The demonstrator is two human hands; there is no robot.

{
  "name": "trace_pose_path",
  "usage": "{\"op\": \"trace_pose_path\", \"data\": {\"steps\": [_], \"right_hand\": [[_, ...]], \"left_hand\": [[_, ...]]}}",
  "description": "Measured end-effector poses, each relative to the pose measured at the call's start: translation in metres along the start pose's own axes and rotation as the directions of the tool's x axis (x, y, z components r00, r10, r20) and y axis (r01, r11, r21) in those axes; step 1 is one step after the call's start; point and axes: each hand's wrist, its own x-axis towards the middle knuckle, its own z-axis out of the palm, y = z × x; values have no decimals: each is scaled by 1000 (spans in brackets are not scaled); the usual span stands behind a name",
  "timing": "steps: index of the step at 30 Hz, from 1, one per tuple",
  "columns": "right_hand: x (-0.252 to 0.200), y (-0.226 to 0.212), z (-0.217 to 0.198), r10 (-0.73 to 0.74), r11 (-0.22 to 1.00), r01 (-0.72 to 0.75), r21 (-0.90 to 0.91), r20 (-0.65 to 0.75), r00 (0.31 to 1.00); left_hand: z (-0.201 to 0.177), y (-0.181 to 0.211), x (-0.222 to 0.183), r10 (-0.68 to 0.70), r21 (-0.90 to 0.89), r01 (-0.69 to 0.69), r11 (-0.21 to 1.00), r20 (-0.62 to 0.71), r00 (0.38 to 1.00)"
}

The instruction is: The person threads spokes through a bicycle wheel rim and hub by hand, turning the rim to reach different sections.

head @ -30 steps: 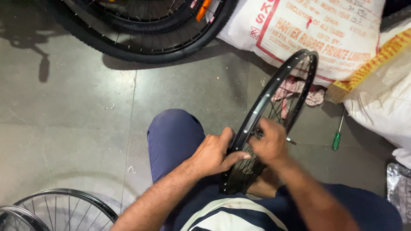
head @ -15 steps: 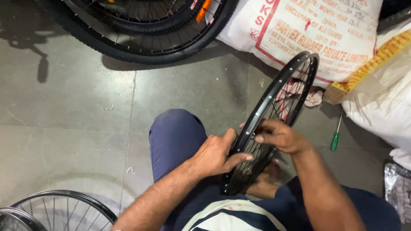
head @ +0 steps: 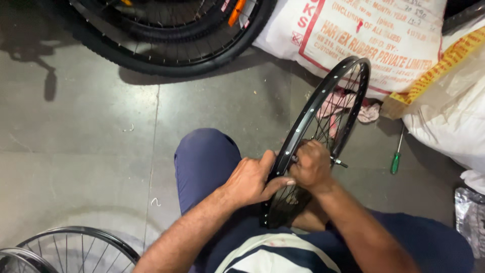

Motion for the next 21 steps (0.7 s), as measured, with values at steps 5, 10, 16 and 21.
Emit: {"op": "trace_pose_path", "data": {"steps": [5, 10, 16, 21], "right_hand": [[-6, 22, 6, 121, 794, -225, 564, 216, 969], [7, 48, -27, -73, 190, -666, 722, 687, 723], [-28, 5, 3, 94, 988, -62, 138, -239, 966], [-22, 30, 0, 201, 697, -260, 668, 166, 965]], "left_hand": [[1, 1, 0, -64, 12, 63, 998, 33, 997], [1, 3, -2, -16, -25, 16, 1000, 3, 1000], [-6, 13, 6, -141, -9, 141, 990, 57, 988], [-24, 17, 84, -164, 48, 165, 985, -35, 986]]}}
